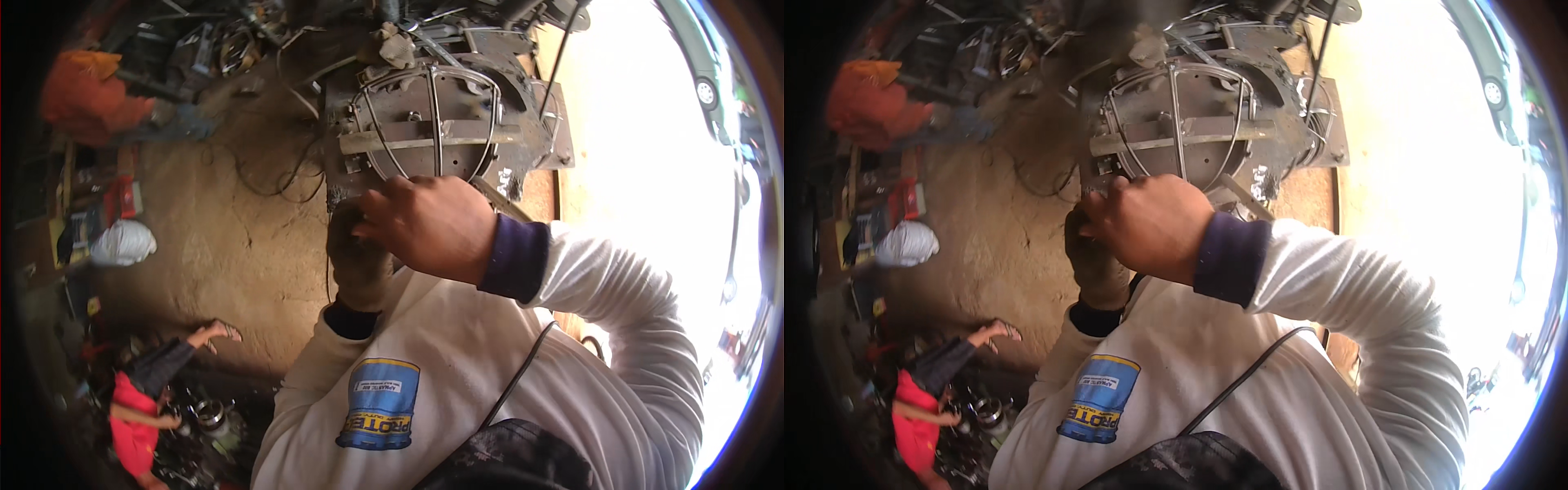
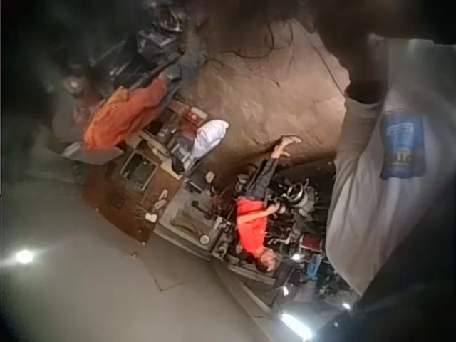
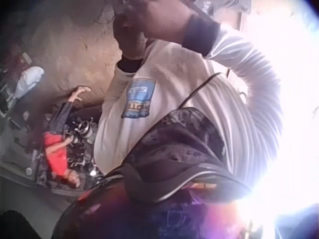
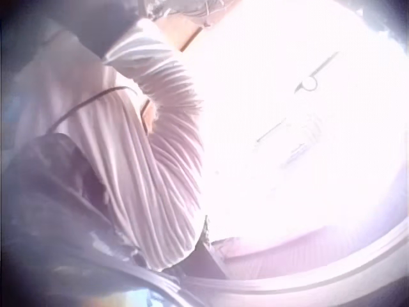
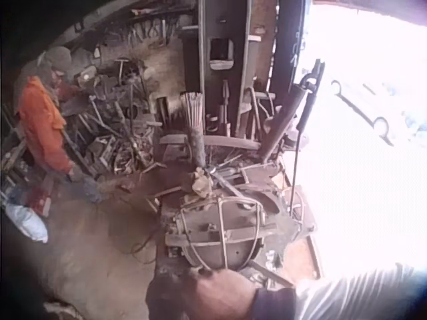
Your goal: The person uses a grinder on a metal structure, then uses a wrench to tighten bolts on the same assembly while it is held in place by locking pliers.
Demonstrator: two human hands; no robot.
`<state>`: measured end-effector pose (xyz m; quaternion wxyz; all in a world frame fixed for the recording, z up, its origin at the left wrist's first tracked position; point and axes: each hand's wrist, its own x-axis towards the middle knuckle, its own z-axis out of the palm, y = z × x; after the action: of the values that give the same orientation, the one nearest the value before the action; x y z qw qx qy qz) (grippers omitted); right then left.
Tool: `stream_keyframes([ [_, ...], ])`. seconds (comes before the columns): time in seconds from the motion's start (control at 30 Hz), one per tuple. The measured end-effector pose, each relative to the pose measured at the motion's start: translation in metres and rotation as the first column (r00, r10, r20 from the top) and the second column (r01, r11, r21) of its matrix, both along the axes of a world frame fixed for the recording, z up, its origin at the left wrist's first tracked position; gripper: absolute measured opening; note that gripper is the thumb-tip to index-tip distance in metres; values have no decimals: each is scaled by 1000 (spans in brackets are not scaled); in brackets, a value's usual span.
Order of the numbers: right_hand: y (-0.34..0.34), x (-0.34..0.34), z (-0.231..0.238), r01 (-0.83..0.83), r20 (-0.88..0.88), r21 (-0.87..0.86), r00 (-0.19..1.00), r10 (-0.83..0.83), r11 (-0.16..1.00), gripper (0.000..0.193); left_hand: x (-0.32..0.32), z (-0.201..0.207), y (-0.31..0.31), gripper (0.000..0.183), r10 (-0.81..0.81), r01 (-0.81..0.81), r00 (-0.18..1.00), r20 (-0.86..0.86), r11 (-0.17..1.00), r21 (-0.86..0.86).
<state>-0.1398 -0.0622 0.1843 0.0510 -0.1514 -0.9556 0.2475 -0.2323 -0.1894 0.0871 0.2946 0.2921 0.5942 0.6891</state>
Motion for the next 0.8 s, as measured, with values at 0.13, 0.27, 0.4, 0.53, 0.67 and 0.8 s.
stream_keyframes([
  [0.13, -24, -9, 12, 187, 172, 31, 967, -190, 982, 32, -7, -27, 6, 27, -70, 70, 998, -6, 996, 49],
  [0.27, -41, -19, 10, 388, 223, -4, 899, -377, 922, 34, -18, -34, 10, 27, -177, 189, 976, -127, 978, 89],
  [0.4, -43, -16, -9, 420, 44, -62, 908, -418, 905, 31, -25, -40, 15, 28, -184, 220, 951, -250, 967, 126],
  [0.53, -39, -10, -17, 373, -21, -22, 927, -374, 927, 27, -31, -21, 17, 29, -237, 293, 917, -320, 946, 141],
  [0.67, -36, -12, -17, 339, -53, 21, 940, -338, 941, 23, -38, -13, 21, 25, -300, 355, 871, -388, 932, 77],
  [0.8, -34, -13, -14, 317, -91, 34, 945, -313, 948, 21, -41, -4, 22, 24, -264, 315, 877, -401, 946, 68],
])
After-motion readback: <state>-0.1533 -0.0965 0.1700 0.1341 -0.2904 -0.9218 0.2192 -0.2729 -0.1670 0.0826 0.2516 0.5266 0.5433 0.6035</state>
